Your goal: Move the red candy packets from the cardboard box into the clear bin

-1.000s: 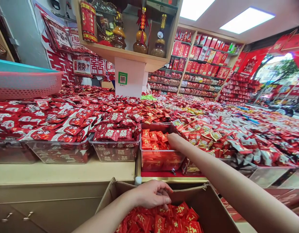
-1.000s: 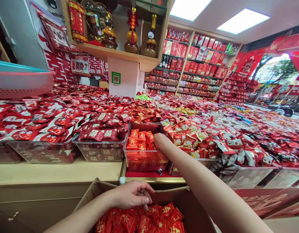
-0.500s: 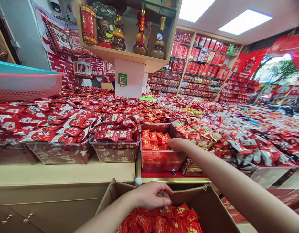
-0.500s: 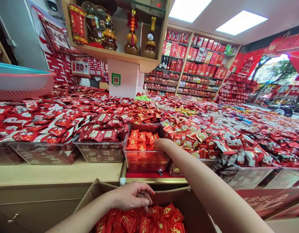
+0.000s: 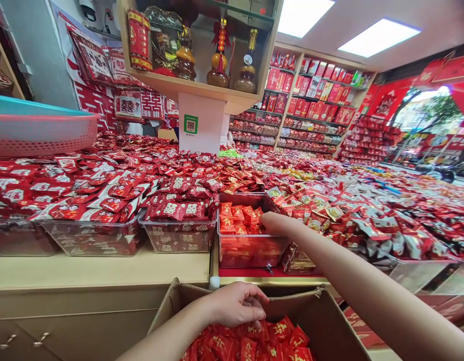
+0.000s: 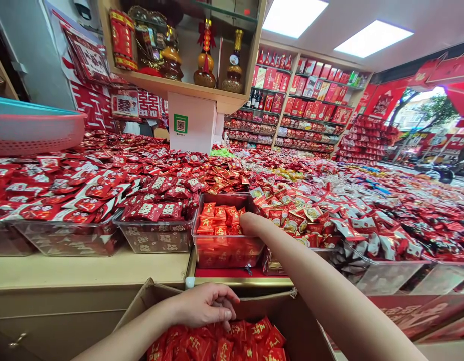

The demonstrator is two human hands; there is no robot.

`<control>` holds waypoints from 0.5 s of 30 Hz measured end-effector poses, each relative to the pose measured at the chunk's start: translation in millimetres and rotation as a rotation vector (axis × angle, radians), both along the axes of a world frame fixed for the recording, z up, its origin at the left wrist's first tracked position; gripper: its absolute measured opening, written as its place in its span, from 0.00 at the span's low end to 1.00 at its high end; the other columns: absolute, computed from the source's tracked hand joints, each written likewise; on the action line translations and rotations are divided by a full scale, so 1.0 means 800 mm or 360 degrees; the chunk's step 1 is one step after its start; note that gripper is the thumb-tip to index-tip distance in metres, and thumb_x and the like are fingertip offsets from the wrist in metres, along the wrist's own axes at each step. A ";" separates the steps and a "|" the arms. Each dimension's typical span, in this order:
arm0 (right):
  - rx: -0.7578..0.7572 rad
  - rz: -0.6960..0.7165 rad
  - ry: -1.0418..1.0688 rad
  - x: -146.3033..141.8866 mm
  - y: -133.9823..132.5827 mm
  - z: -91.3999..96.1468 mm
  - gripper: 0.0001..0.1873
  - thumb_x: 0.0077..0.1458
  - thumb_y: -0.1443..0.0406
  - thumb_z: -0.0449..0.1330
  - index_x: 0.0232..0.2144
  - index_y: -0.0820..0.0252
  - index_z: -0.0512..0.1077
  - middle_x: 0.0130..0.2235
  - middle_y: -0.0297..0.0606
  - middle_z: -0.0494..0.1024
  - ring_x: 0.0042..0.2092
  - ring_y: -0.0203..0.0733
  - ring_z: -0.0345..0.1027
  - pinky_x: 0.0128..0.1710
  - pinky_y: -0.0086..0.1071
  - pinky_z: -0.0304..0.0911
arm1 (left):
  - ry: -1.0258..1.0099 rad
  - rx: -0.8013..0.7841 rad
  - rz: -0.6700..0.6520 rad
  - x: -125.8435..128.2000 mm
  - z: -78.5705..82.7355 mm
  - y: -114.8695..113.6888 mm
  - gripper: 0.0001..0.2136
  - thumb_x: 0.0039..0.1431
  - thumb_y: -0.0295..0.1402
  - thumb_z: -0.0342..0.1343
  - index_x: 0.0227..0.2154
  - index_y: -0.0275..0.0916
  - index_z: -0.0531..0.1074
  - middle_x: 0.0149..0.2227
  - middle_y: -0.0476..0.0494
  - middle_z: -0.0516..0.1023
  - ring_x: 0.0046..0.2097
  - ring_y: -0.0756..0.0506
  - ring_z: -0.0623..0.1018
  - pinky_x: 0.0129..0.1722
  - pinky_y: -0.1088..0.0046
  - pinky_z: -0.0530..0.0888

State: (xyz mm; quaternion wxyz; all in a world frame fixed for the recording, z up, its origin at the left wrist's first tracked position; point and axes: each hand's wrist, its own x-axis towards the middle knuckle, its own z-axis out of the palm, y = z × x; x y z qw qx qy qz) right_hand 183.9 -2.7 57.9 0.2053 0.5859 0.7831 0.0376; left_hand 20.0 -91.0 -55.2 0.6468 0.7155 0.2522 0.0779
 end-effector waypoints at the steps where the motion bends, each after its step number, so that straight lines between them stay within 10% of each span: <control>1: -0.0010 0.0001 0.0006 0.000 0.000 0.001 0.15 0.42 0.68 0.55 0.34 0.65 0.73 0.36 0.47 0.74 0.37 0.45 0.68 0.30 0.26 0.60 | 0.0006 -0.0001 0.0004 0.000 0.000 0.000 0.16 0.48 0.34 0.50 0.41 0.37 0.63 0.34 0.43 0.73 0.32 0.50 0.73 0.35 0.73 0.66; 15: 0.0338 0.0114 0.0117 -0.006 0.032 0.007 0.19 0.45 0.75 0.49 0.40 0.67 0.69 0.40 0.47 0.72 0.42 0.45 0.65 0.39 0.28 0.58 | 0.0053 0.0028 0.0019 0.001 0.006 -0.003 0.16 0.48 0.32 0.49 0.41 0.36 0.63 0.34 0.41 0.73 0.32 0.49 0.73 0.35 0.72 0.67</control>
